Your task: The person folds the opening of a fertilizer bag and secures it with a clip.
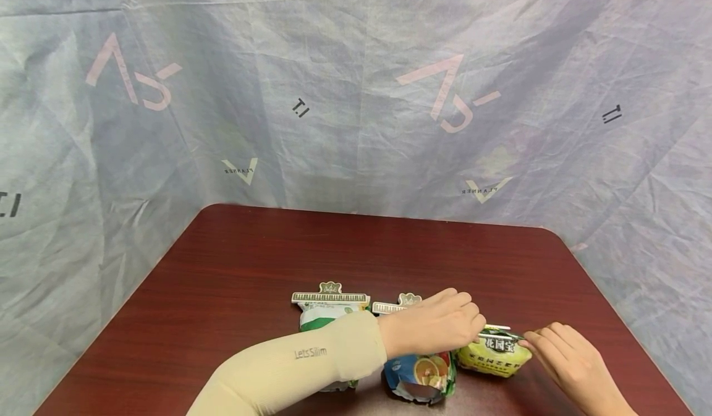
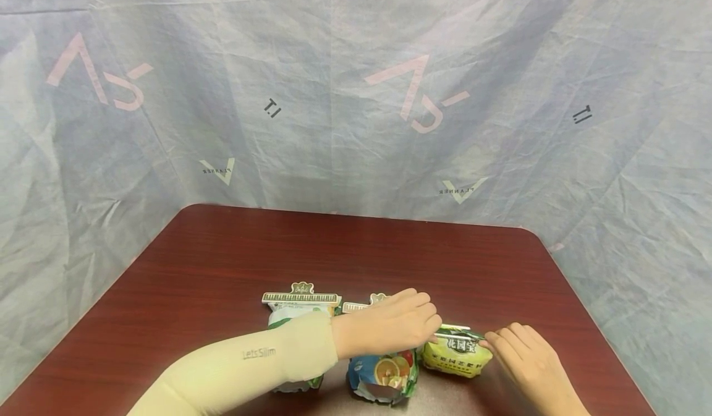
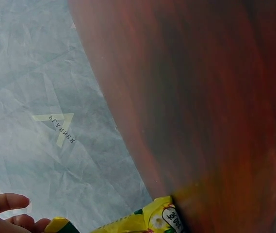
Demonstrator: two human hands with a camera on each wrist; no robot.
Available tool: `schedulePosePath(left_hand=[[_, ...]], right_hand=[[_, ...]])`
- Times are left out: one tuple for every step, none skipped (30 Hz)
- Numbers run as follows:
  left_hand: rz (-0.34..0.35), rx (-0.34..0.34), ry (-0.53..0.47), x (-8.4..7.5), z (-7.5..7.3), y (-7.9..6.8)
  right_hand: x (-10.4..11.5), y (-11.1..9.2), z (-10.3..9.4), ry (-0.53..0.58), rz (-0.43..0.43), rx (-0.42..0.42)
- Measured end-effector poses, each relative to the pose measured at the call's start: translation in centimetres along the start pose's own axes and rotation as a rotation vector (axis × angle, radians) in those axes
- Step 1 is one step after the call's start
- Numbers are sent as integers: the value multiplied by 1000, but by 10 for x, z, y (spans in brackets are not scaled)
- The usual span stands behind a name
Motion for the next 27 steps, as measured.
schedulePosePath(left_hand=[[1,5,1,0,3,1],[1,10,-2,-1,7,2],[0,18,-9,-2,12,2],[1,28,-21,-2,16,3],[1,38,-30,-2,21,4],[-1,51,-39,-3,26,6],[-3,65,-48,-3,29,7],[-7,78,-58,-4,32,8],[-11,89,-65,-4,34,9],[-14,99,-67,-4,35,10],[-17,105,-64,-4,36,11],[-18,114,-60,-4,36,11],[-17,119,-56,-4,36,12],[-16,123,-48,-4,35,13],[-14,128,-41,-4,35,15],[-12,134,-35,-4,34,16],[-10,142,-31,-4,34,17],[-9,152,-31,-4,34,19],[-10,159,-36,-4,34,20],[-12,166,-41,-4,33,21],[-15,172,-48,-4,34,22],[-17,176,-52,-5,34,23],[-20,180,-57,-5,34,24],[-21,182,-60,-5,34,24],[-23,183,-62,-5,34,25],[-24,186,-61,-5,35,25],[-24,193,-61,-5,35,26]], right_hand=[[0,0,0,0,1,1],[0,0,0,2,2,3],[0,0,0,3,4,4],[0,0,0,5,6,6],[0,0,0,8,8,6],[0,0,0,10,9,5],[0,0,0,11,8,3],[-1,0,0,13,7,1],[-1,-1,0,14,7,1],[-1,-1,0,14,7,1],[-1,-1,0,14,5,0],[-1,-1,1,15,5,0],[-1,-1,0,15,4,0],[-1,-2,0,15,4,2],[-1,-2,0,14,4,3],[-1,-2,0,16,3,3],[-1,-2,0,17,3,4],[-1,-2,0,18,4,6],[-1,-1,0,17,4,7],[-1,-1,0,15,4,9],[-1,-1,0,17,5,10],[-1,-1,0,19,5,10],[-1,-1,0,20,5,11],[-1,-1,0,21,6,12],[-1,-1,0,20,5,13],[-1,-1,0,20,6,13],[-1,-1,0,21,8,14]])
Point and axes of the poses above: each hand's wrist, its own y-axis towards the middle knuckle, its own z-axis out of the palm, x = y × z, the point moved 4 cm from there along y, towards the middle knuckle, and after that the axes turned 11 degrees about -y, right-handed, at the moved point
